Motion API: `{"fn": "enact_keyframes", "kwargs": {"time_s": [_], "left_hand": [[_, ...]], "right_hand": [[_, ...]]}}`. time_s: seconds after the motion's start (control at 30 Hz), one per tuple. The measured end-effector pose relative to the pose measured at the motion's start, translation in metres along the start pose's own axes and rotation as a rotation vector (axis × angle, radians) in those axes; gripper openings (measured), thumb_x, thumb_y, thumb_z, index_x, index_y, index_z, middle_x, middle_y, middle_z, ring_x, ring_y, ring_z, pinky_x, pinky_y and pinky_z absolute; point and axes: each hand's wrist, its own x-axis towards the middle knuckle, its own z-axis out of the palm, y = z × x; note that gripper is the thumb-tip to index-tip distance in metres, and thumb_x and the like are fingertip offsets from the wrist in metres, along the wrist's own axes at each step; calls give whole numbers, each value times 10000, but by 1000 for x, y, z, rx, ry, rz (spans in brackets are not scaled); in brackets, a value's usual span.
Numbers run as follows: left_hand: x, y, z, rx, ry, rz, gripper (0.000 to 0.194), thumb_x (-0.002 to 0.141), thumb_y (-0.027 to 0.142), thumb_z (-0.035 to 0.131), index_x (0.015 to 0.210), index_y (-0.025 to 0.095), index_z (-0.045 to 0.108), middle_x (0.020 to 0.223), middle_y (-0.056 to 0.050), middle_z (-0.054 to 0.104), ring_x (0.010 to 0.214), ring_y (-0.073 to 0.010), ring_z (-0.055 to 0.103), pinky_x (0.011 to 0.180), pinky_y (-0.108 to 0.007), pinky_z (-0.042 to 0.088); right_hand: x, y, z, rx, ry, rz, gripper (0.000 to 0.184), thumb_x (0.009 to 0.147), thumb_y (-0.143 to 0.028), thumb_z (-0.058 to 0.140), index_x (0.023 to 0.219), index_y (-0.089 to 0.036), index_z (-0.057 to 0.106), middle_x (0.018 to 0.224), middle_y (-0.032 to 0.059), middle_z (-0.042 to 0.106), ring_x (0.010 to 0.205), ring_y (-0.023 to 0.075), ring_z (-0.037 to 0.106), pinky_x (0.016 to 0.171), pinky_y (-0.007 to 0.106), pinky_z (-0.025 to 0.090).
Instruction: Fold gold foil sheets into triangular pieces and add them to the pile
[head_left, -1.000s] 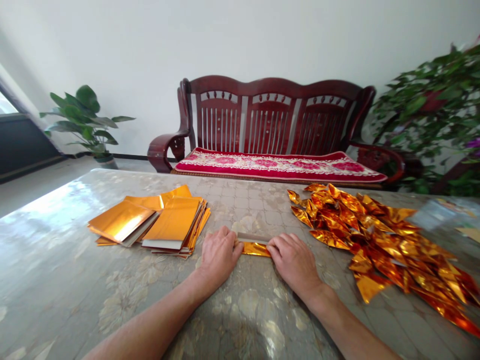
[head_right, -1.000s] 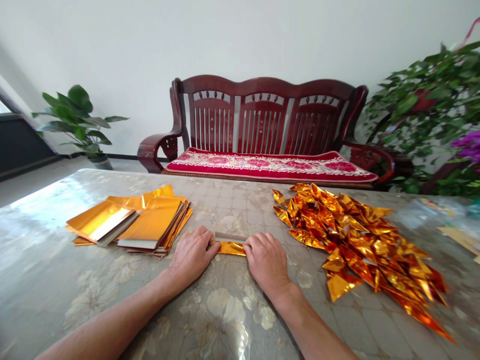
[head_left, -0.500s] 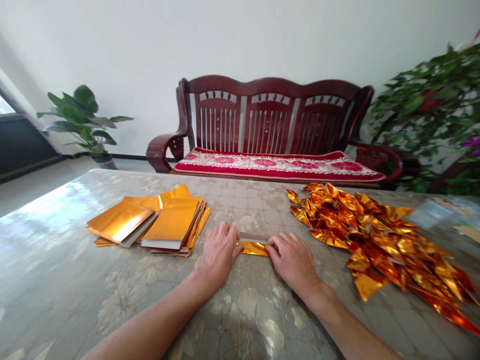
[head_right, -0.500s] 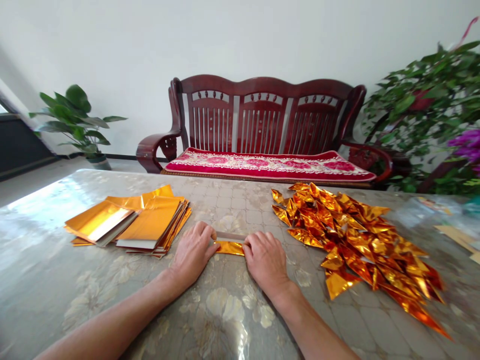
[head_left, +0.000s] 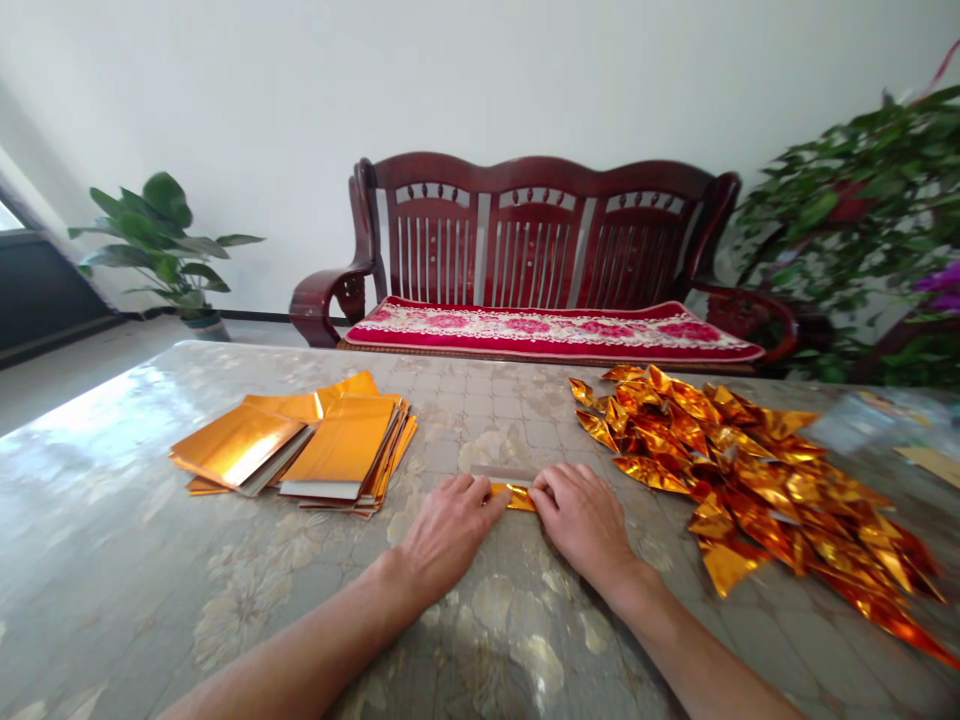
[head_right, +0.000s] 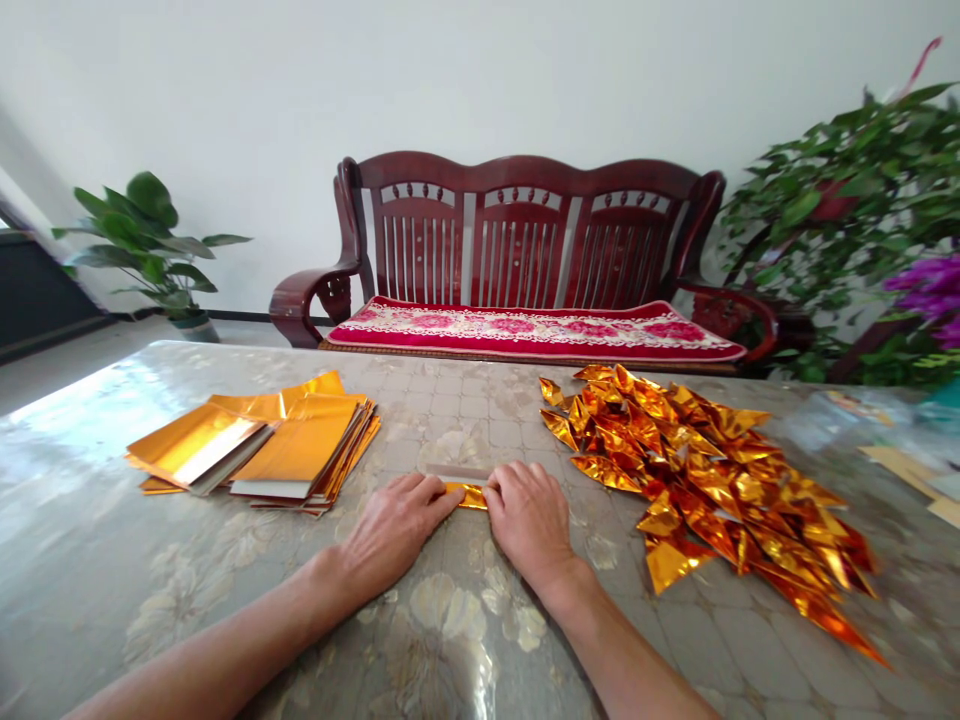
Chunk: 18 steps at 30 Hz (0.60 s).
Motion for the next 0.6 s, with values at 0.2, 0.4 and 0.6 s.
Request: {"fn": "enact_keyframes", "kwargs": {"time_s": [0.2, 0.4, 0.6], "left_hand": [[-6, 9, -5, -38, 11, 23, 431, 937, 371, 519, 1334, 214, 461, 1235, -75, 556, 1085, -254, 491, 962, -392, 414], [-11, 10, -6, -58, -9, 27, 565, 912, 470, 546, 1404, 233, 399, 1375, -77, 493, 1157, -266, 462, 1006, -406, 371], [-11, 14, -5, -66, -2, 0, 566, 908, 471, 545, 1401, 226, 416, 1400, -74, 488, 1157, -272, 465, 1005, -405, 375]], "right_hand": [[0, 1, 0, 0, -10, 38, 149, 877, -240, 609, 730, -219, 604, 770, -5, 641, 765, 175, 523, 677, 293, 304], [-3, 2, -2, -25, 43, -16, 79, 883, -245, 630, 813, -212, 613, 824, 13, 632, 827, 193, 529, 724, 301, 341], [-13, -15, -9, -40, 26, -285, 168, 921, -119, 527, 996, -193, 658, 964, 51, 654, 934, 203, 534, 852, 324, 408]]}}
